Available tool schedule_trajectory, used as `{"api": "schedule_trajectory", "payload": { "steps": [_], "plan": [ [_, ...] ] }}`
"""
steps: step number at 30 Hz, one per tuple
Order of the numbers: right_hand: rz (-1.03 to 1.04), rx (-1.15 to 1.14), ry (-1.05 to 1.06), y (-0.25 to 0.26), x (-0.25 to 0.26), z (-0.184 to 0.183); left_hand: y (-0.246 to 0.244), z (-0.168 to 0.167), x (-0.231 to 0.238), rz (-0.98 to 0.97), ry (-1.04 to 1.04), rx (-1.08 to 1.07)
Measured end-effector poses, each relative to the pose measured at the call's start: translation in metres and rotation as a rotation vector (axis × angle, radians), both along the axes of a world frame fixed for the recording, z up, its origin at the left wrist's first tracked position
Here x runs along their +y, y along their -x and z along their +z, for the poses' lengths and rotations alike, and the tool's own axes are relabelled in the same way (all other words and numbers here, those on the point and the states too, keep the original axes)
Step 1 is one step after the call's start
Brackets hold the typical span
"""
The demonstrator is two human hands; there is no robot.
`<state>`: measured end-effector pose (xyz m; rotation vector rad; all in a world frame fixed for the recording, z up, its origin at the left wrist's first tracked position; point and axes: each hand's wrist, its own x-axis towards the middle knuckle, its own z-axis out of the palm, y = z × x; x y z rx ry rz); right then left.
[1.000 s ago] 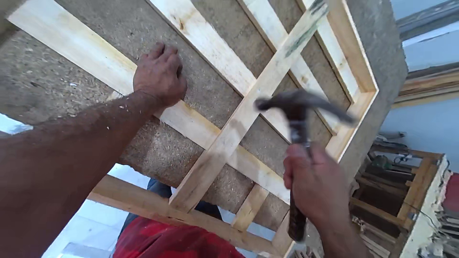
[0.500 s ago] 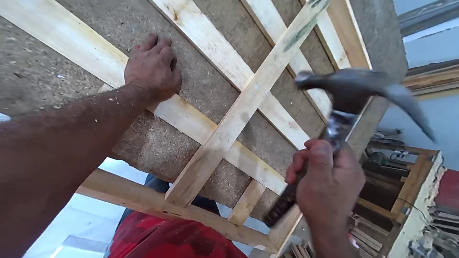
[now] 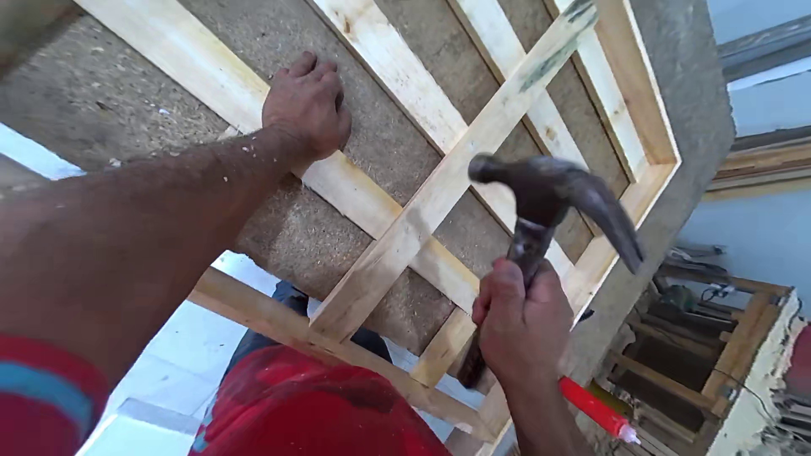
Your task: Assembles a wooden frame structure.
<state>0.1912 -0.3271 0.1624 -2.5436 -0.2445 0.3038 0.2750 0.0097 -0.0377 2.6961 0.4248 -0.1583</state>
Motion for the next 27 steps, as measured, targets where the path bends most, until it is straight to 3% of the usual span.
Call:
{"api": "schedule_trajectory", "payload": {
  "steps": [1,3,5,6,8,11,12,14,15,17,19,21,24,27],
  "plan": [
    [0.002,0.034,0.016,0.006,0.0,-0.011,0.002,-0.001,-0.001,-0.003,0.004,-0.002],
    [0.053,0.373,0.292,0.016,-0.008,-0.028,0.002,-0.001,-0.001,-0.005,0.016,-0.05],
    [0.13,0.75,0.569,0.009,-0.015,-0.027,0.005,-0.002,-0.001,0.008,0.036,-0.082],
    [0.161,0.808,0.613,0.002,-0.02,-0.02,0.006,-0.002,-0.001,0.006,0.037,-0.092],
    [0.134,0.721,0.565,-0.007,-0.027,0.009,0.004,-0.001,0.003,0.012,0.034,-0.096],
    [0.019,0.272,0.198,-0.011,-0.016,0.044,0.006,0.002,-0.001,0.017,0.041,-0.092],
    [-0.016,0.126,0.044,-0.005,-0.008,0.04,0.005,0.001,0.0,0.012,0.041,-0.102],
    [-0.072,-0.034,-0.14,0.017,-0.005,-0.003,0.005,-0.005,0.005,-0.005,0.073,-0.14],
    [-0.07,-0.022,-0.074,0.034,-0.013,-0.033,0.006,-0.007,0.008,-0.006,0.118,-0.173],
    [0.047,0.24,0.384,0.055,-0.027,-0.076,0.014,-0.002,0.01,0.032,0.309,-0.252],
    [0.187,0.395,0.708,0.058,-0.026,-0.081,0.038,0.025,0.009,0.075,0.488,-0.303],
    [0.205,0.395,0.618,0.041,-0.014,-0.05,0.079,0.065,0.009,0.041,0.499,-0.312],
    [0.139,0.227,0.309,0.027,-0.012,-0.002,0.175,0.101,-0.011,0.032,0.392,-0.205],
    [0.062,0.123,0.096,0.029,-0.005,-0.006,0.252,0.084,-0.038,0.072,0.306,-0.081]
  ]
}}
